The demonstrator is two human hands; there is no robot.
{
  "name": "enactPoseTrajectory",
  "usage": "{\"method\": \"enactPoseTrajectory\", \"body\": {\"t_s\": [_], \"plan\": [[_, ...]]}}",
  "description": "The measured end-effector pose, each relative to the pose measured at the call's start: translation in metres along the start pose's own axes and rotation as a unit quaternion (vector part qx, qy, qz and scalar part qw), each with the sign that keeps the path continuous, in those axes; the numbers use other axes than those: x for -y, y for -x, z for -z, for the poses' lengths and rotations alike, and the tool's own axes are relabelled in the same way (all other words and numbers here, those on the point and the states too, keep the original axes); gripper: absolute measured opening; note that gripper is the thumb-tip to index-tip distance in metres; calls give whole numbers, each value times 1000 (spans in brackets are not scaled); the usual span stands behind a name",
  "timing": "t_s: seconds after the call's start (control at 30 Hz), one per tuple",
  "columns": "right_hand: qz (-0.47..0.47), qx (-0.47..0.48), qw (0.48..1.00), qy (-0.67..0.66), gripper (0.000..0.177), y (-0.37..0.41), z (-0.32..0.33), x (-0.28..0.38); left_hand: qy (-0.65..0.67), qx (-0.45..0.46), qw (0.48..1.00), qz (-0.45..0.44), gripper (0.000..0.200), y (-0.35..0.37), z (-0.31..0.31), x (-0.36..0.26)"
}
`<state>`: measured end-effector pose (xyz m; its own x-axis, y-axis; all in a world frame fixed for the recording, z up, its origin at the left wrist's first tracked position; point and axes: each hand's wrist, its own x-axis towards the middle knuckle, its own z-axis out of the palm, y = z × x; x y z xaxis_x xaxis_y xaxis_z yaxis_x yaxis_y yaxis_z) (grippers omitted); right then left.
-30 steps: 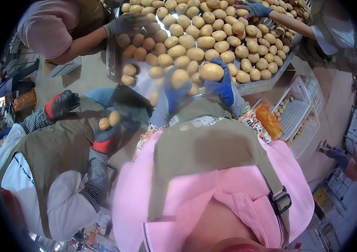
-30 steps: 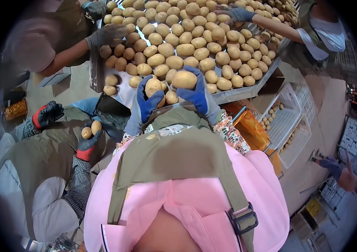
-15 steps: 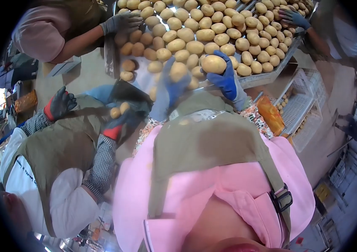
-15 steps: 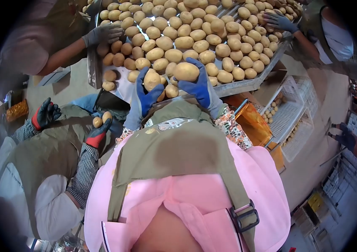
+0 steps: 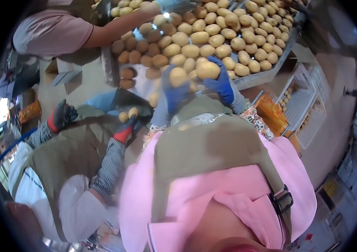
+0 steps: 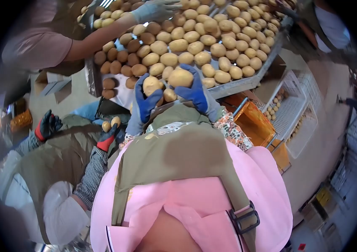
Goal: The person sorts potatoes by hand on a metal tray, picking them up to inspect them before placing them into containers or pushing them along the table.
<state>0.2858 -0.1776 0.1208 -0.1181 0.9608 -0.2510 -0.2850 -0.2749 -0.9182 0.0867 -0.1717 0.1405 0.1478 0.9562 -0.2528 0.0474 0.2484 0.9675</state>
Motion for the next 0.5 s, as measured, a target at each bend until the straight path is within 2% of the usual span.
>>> {"method": "enactPoseTrajectory", "body": {"t_s": [0.07, 0.1, 0.17, 0.2, 0.23, 0.27, 0.3, 0.37, 0.4, 0.43, 0.47, 0.5], "plan": [[-28, 1, 999, -34, 71, 3, -1, 2, 149, 29, 988, 34, 58, -7, 6, 35], [-48, 5, 998, -50, 71, 4, -3, 7, 88, 43, 995, -17, 56, -7, 8, 40], [-10, -7, 999, -43, 66, 3, 1, -4, 248, 81, 965, 0, 50, -2, 5, 35], [-41, -1, 997, -70, 63, 6, -3, 7, 347, 90, 928, 102, 44, 3, 5, 8], [-71, 6, 993, -98, 60, 8, -4, 12, 227, 84, 969, 57, 45, 4, 2, 12], [-44, 16, 994, -101, 53, 6, -3, 4, 231, 91, 967, 56, 46, 2, 0, 10], [-46, 13, 994, -102, 53, 6, 3, -1, 235, 96, 966, 55, 47, 1, 0, 9], [-61, 3, 993, -105, 51, 7, 8, -6, 252, 89, 961, 70, 47, 0, -2, 12], [-79, 0, 989, -128, 42, 10, 7, 0, 270, 79, 956, 81, 47, -1, 0, 15], [-81, 4, 988, -132, 42, 13, 11, -5, 267, 74, 957, 82, 47, -4, 5, 26], [-59, 1, 992, -111, 37, 14, 17, -12, 65, 79, 995, -3, 47, -8, 12, 45], [-37, -4, 995, -90, 32, 16, 21, -16, -140, 82, 983, -85, 49, -10, 14, 56]]}}
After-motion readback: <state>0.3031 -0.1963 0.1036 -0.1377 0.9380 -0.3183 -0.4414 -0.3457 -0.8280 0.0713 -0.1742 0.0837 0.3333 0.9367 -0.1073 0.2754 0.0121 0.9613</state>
